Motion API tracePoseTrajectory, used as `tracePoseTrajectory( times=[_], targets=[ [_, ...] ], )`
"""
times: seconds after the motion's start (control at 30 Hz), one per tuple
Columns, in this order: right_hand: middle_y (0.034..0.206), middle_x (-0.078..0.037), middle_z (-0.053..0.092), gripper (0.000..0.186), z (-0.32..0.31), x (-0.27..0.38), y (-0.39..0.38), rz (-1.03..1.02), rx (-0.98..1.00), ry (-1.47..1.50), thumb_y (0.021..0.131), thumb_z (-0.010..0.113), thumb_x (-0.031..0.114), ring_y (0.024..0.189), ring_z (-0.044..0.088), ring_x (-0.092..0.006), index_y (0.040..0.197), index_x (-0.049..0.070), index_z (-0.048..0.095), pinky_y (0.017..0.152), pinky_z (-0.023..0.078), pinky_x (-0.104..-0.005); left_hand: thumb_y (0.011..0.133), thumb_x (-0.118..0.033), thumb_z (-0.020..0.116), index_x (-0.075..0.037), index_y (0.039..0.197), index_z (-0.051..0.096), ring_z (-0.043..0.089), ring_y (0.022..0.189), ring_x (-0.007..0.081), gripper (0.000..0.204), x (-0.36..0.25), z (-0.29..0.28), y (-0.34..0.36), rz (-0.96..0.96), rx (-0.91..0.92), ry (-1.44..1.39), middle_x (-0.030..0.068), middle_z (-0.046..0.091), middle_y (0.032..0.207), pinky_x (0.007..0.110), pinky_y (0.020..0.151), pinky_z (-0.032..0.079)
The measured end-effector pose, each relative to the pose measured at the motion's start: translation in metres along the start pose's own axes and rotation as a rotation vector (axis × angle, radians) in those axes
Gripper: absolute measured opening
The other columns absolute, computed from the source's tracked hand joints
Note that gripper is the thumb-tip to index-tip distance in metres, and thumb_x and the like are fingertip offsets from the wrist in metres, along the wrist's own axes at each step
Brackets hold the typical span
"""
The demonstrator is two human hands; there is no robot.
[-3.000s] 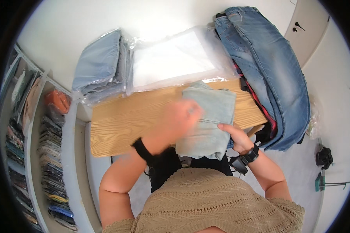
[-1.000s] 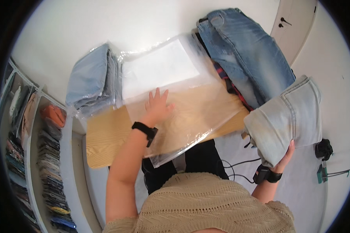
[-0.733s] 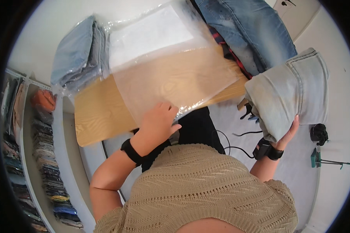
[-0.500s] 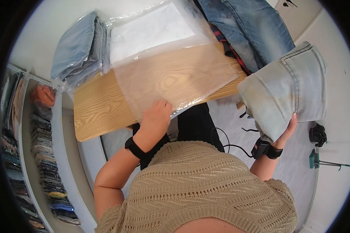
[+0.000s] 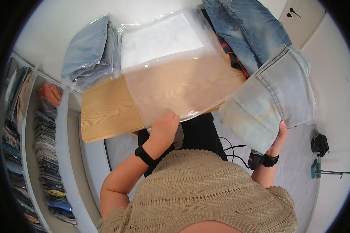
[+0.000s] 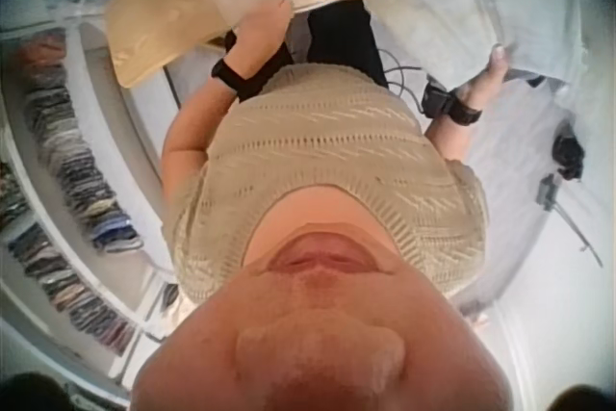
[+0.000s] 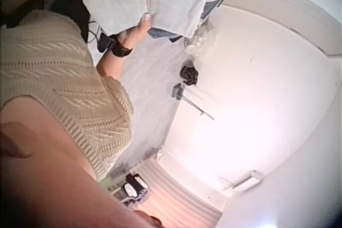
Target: The person places a folded pair of blue jeans into a plastic bag on a table, seals the bag, and then folds another pair of jeans and places them on the table.
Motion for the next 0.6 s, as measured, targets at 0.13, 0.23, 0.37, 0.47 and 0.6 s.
tracePoseTrajectory(
  times=[0.13, 0.23, 0.37, 0.47, 0.6],
  targets=[
    [0.118, -0.016, 0.054, 0.058, 0.004, -0.005, 0.0, 0.06, 0.021, 0.012, 0.077, 0.063, 0.029, 0.105, 0.054, -0.0284, 0.123, -0.002, 0.045, 0.092, 0.044, -0.039, 0.075, -0.011, 0.067, -0.001, 0.075, 0.055, 0.057, 0.067, 0.0259, 0.015, 0.028, -0.011, 0.003, -0.197, -0.064, -0.372, 0.01, 0.055, 0.069, 0.035, 0.058, 0.045],
    [0.117, -0.016, 0.055, 0.057, 0.01, -0.006, -0.003, 0.085, 0.035, 0.04, 0.078, 0.063, 0.026, 0.105, 0.055, -0.0283, 0.124, -0.003, 0.044, 0.092, 0.044, -0.0388, 0.076, -0.009, 0.068, -0.001, 0.074, 0.058, 0.055, 0.059, 0.0176, 0.013, 0.051, -0.011, 0.004, -0.325, -0.041, -0.569, 0.0066, 0.057, 0.064, 0.031, 0.055, 0.043],
    [0.117, -0.015, 0.055, 0.057, 0.017, -0.006, -0.002, 0.118, 0.09, 0.048, 0.077, 0.062, 0.021, 0.106, 0.054, -0.0277, 0.124, -0.004, 0.043, 0.091, 0.044, -0.0384, 0.075, -0.007, 0.068, -0.001, 0.083, 0.06, 0.055, 0.063, 0.0151, 0.013, 0.071, 0.0, 0.003, -0.541, 0.06, -0.762, 0.0082, 0.059, 0.07, 0.028, 0.056, 0.043],
    [0.118, -0.015, 0.055, 0.058, 0.007, -0.001, 0.006, 0.025, 0.075, -0.125, 0.078, 0.062, 0.029, 0.103, 0.056, -0.0281, 0.124, -0.001, 0.045, 0.088, 0.047, -0.0398, 0.078, -0.004, 0.065, -0.001, 0.085, 0.061, 0.056, 0.068, 0.0101, 0.009, 0.08, -0.004, 0.006, -0.542, -0.095, -1.107, 0.0083, 0.061, 0.074, 0.025, 0.057, 0.042],
    [0.118, -0.014, 0.054, 0.061, 0.028, 0.005, 0.008, 0.004, 0.119, -0.289, 0.075, 0.062, 0.025, 0.106, 0.055, -0.0269, 0.126, -0.002, 0.043, 0.089, 0.046, -0.0386, 0.078, 0.005, 0.057, -0.001, 0.102, 0.057, 0.059, 0.08, 0.0208, 0.026, 0.061, -0.045, 0.02, -0.216, -0.06, -0.665, 0.0097, 0.063, 0.087, 0.029, 0.07, 0.047]
  ],
)
Point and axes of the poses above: each hand's wrist, its own y-axis towards the middle knuckle, its own z-axis out of the palm, x = y × z, the point moved 10 cm from there along y, towards the middle knuckle
